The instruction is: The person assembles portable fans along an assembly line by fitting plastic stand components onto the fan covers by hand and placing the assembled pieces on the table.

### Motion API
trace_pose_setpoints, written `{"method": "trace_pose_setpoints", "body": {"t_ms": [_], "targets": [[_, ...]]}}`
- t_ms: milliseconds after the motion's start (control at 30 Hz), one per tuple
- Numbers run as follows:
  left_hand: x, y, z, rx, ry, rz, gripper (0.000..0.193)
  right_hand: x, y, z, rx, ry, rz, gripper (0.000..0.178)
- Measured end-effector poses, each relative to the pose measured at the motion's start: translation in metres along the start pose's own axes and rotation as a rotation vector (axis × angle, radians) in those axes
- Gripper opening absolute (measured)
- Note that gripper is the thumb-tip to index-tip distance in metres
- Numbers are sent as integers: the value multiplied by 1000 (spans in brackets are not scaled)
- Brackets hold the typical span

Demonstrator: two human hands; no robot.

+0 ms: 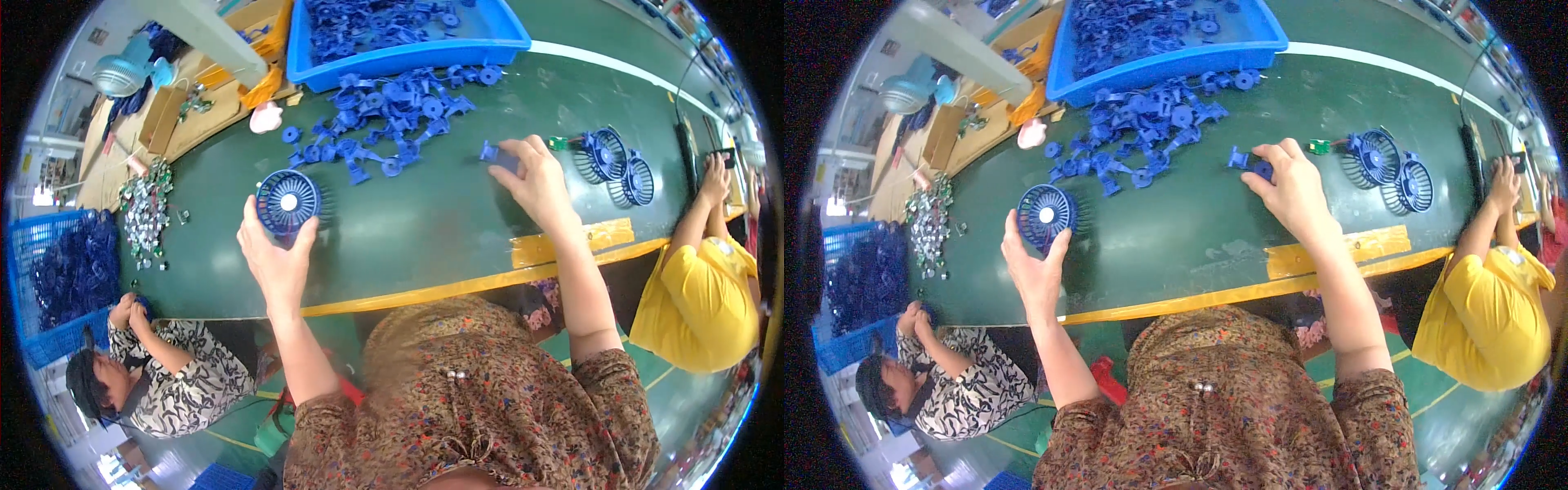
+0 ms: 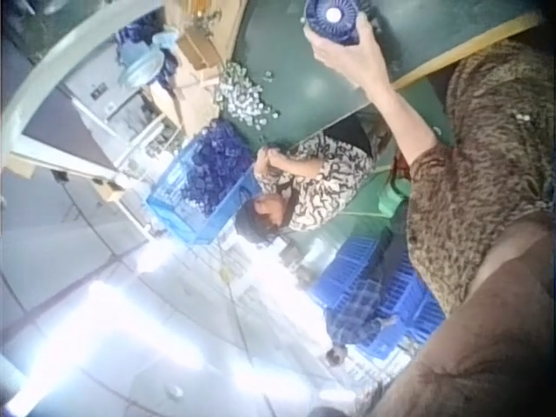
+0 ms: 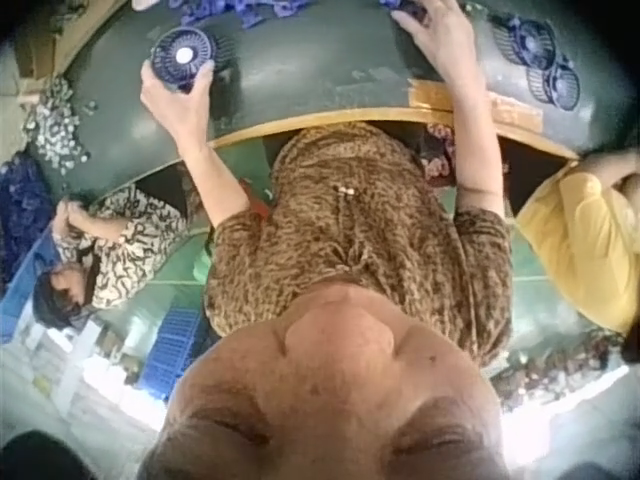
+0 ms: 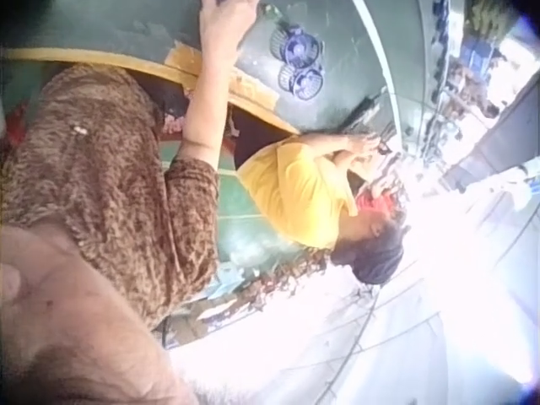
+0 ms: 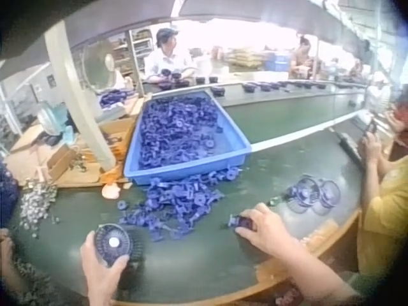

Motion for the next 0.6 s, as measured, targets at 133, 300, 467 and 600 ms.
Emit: {"method": "trace_pose_setpoints", "body": {"t_ms": [133, 300, 467, 600], "targets": [[1, 7, 3, 79, 47, -59, 92, -2, 1, 2, 27, 9, -71, 42], [-1, 36, 24, 149, 12, 183, 95, -2, 6, 5, -12, 63, -79, 44], [61, 78, 58, 295, -438, 226, 101, -1, 3, 3, 11, 33, -62, 38], [85, 94, 67, 350, -611, 230, 106, 0, 4, 4, 6, 23, -31, 36]]}}
Point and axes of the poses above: each hand's wrist, its own z-axis away from the middle knuckle, its own x-axis out of the palm, y = z × x, the point moved 8 cm from there along -z, towards the middle knuckle, and after that the axes turned 11 degrees about z, right-handed, at the moved point
